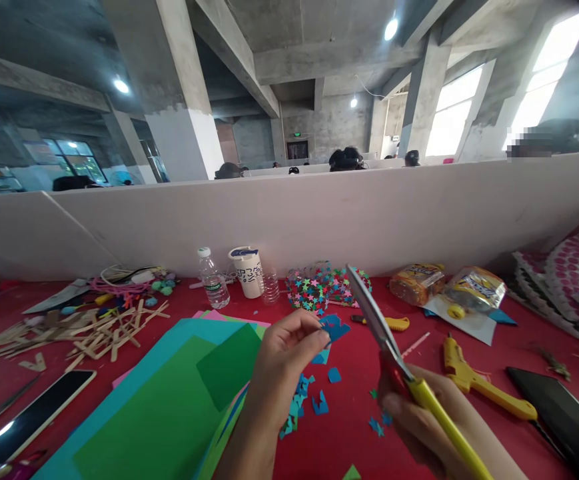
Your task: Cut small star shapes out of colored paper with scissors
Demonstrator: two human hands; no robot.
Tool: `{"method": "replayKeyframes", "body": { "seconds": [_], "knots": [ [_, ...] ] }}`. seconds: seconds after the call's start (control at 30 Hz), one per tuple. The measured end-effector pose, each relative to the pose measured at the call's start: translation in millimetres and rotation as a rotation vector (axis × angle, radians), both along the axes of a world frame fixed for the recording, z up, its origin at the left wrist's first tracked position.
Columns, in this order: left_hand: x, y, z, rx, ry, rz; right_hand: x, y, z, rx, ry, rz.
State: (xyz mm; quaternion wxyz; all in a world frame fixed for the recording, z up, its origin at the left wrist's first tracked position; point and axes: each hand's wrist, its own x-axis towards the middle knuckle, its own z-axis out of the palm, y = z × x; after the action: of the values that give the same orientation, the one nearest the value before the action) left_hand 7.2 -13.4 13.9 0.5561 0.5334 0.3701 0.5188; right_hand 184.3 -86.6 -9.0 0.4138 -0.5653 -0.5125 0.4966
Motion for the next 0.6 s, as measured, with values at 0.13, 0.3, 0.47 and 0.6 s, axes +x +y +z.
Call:
{"method": "replayKeyframes", "body": {
  "seconds": [0.13, 0.3, 0.47, 0.6],
  "knots": [
    [18.1, -3.7, -7.5, 0.001, 0.123, -0.212, 9.7, 10.0, 5.5, 0.054, -0.024, -0.094],
    [34.8, -3.5, -20.9, 0.025, 0.202, -0.302, 26.9, 21.6, 3.7, 0.120, -0.006, -0.149],
    [41.5, 8.5, -47.8, 0.176, 0.623, -0.342, 50.3, 30.8, 0.5, 0.158, -0.039, -0.228],
    [56.2, 11.2, -89.4, 0.156, 0.914, -0.412, 60.0, 33.6, 3.6, 0.160, -0.047, -0.224]
  ]
}}
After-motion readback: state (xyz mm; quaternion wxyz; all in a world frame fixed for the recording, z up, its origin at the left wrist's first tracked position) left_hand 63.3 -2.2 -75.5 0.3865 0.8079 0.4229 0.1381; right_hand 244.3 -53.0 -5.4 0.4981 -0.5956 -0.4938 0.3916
